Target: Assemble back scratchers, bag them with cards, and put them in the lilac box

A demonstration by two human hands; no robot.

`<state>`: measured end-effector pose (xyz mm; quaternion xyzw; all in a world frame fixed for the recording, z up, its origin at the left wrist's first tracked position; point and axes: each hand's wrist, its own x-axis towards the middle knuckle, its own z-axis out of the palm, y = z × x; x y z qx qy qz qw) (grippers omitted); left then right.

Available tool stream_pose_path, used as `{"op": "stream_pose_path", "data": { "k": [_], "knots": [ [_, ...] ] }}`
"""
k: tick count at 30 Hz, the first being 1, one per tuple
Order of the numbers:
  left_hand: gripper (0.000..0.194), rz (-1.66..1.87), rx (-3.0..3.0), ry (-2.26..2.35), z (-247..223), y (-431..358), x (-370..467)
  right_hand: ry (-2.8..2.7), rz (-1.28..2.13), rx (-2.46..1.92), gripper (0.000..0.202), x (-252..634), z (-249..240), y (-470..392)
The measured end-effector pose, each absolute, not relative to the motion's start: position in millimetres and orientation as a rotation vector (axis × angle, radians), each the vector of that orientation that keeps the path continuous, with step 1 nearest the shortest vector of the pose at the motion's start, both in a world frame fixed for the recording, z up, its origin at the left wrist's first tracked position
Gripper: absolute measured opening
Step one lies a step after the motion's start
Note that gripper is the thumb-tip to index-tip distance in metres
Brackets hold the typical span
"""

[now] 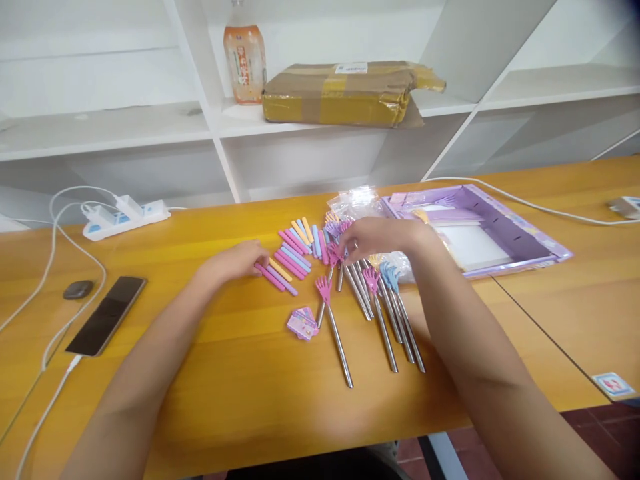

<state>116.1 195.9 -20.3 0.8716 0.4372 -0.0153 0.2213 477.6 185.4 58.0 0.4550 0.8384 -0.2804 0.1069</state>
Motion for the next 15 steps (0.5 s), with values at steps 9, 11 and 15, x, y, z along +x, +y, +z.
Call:
{"op": "stream_pose_path", "data": {
  "k": [9,11,15],
  "knots": [
    [0.004,-0.145,2.314,1.104,14.0,188.8,108.7,2.481,-0.867,1.145,0.023,419.3,36.6,161.8],
    [0.006,-0.129,2.314,1.102,20.4,186.5,106.9,2.463,-0.876,1.14,0.025,417.8,33.8,162.1],
    [0.012,-0.081,2.33,1.105,27.5,181.4,106.7,2.496,-0.89,1.096,0.019,418.7,31.8,164.8]
  ]
}}
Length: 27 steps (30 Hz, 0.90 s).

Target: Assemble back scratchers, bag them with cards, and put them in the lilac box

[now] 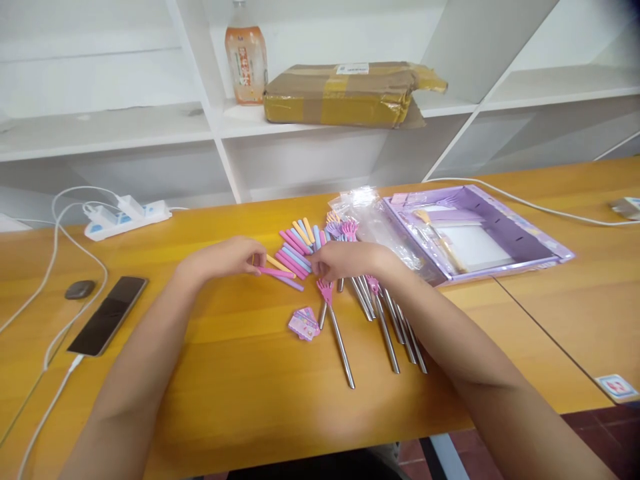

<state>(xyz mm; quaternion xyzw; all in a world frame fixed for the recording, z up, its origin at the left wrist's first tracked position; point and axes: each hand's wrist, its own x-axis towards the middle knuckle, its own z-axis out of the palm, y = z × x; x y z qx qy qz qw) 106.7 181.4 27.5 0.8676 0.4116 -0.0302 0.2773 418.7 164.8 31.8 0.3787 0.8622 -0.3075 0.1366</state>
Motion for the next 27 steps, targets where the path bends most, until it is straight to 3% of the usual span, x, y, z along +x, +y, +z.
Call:
{"op": "stream_pose_path", "data": {
  "k": [3,7,10,15,23,27],
  "knots": [
    [0.017,0.002,2.303,1.116,35.0,174.3,111.8,2.554,-0.916,1.034,0.018,424.0,36.0,166.3],
    [0.04,0.084,2.196,0.956,50.7,165.1,121.2,2.696,-1.005,0.907,0.03,445.1,52.9,168.6],
    [0.034,0.101,2.1,0.82,60.5,163.2,123.5,2.803,-1.057,0.976,0.033,467.9,70.8,169.4],
    [0.026,0.215,1.945,0.806,66.0,162.3,120.1,2.945,-1.208,1.462,0.037,496.9,95.1,163.7],
    [0.037,0.852,1.521,0.724,67.2,144.3,136.4,3.261,-1.641,2.231,0.013,499.1,96.7,164.2],
    [0.039,1.062,1.444,0.663,68.3,142.7,142.9,3.443,-1.536,2.337,0.013,494.2,90.1,171.8]
  ]
}}
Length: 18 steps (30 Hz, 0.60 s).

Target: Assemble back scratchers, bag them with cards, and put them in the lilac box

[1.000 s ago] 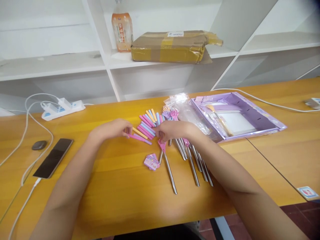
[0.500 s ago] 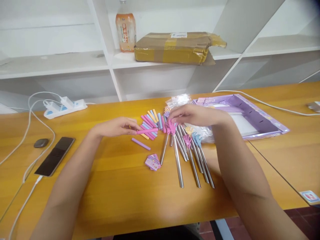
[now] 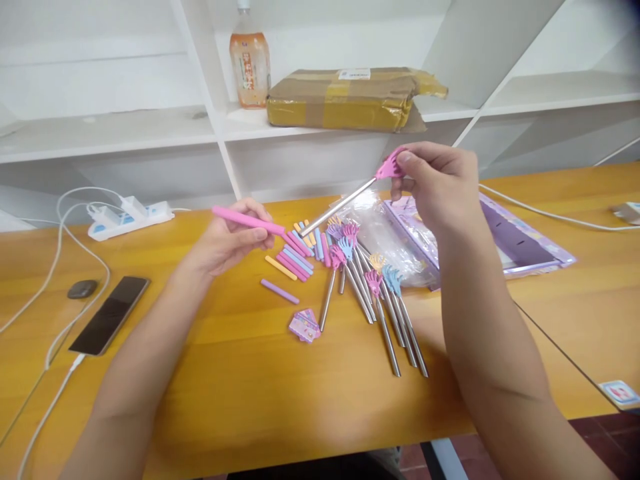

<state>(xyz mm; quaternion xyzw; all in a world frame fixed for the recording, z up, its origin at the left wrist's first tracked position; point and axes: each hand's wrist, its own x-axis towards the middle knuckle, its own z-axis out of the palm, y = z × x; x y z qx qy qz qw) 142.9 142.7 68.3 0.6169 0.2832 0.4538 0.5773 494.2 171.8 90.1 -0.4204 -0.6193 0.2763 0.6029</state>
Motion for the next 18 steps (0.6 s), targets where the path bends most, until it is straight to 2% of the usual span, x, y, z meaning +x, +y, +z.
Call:
{"op": "stream_pose_path", "data": {
  "k": [7,12,18],
  "knots": [
    [0.03,1.131,1.372,0.583,64.1,144.9,145.2,-1.41,0.469,-0.863,0.013,484.7,84.5,176.4],
    [0.033,1.227,1.407,0.556,63.5,145.8,148.5,-1.364,0.396,-0.916,0.014,478.0,81.9,177.3],
    [0.04,1.551,1.56,0.591,60.7,149.5,156.0,-1.314,0.365,-0.941,0.017,470.4,69.5,183.4]
  ]
}}
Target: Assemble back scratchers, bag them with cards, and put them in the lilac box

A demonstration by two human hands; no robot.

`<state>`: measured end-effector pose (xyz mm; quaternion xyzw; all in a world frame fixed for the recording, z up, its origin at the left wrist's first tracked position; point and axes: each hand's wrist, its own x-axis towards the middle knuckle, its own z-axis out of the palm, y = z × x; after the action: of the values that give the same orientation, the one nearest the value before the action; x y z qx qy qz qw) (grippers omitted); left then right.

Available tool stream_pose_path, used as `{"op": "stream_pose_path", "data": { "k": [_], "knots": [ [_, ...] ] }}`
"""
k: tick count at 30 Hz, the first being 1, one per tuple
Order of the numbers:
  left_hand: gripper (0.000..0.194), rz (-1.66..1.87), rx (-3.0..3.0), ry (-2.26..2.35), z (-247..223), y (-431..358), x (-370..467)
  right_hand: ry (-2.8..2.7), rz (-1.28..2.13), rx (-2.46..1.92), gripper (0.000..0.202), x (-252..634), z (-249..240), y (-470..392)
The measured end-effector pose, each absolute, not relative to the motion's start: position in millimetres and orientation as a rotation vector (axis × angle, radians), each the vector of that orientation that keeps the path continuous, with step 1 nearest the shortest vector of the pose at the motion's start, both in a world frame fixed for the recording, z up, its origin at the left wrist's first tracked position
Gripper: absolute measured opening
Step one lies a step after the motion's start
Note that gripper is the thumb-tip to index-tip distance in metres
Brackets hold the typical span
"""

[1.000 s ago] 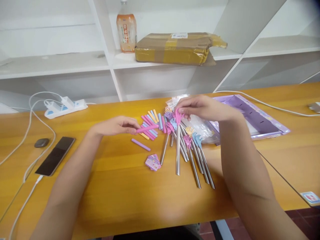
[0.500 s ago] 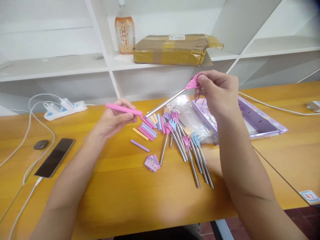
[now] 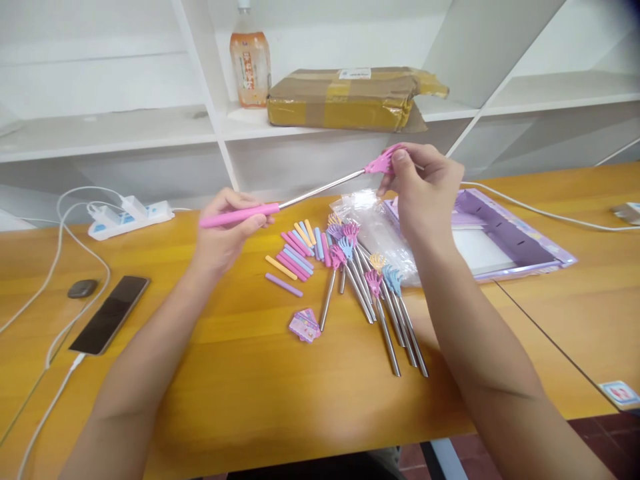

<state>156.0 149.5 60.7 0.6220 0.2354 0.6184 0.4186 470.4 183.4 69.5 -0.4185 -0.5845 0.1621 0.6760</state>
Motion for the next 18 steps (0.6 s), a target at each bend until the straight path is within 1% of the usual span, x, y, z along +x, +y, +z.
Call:
{"op": "stream_pose_path", "data": {
  "k": [5,10,18],
  "knots": [
    [0.041,1.74,1.715,0.696,58.7,151.0,153.3,-1.307,0.354,-0.938,0.027,465.5,59.4,189.1],
    [0.033,1.703,1.823,0.683,61.0,148.3,146.6,-1.334,0.349,-0.952,0.029,464.3,58.8,187.2],
    [0.027,1.689,1.868,0.643,58.9,146.7,146.8,-1.355,0.39,-0.977,0.027,462.0,56.4,185.9]
  ]
}}
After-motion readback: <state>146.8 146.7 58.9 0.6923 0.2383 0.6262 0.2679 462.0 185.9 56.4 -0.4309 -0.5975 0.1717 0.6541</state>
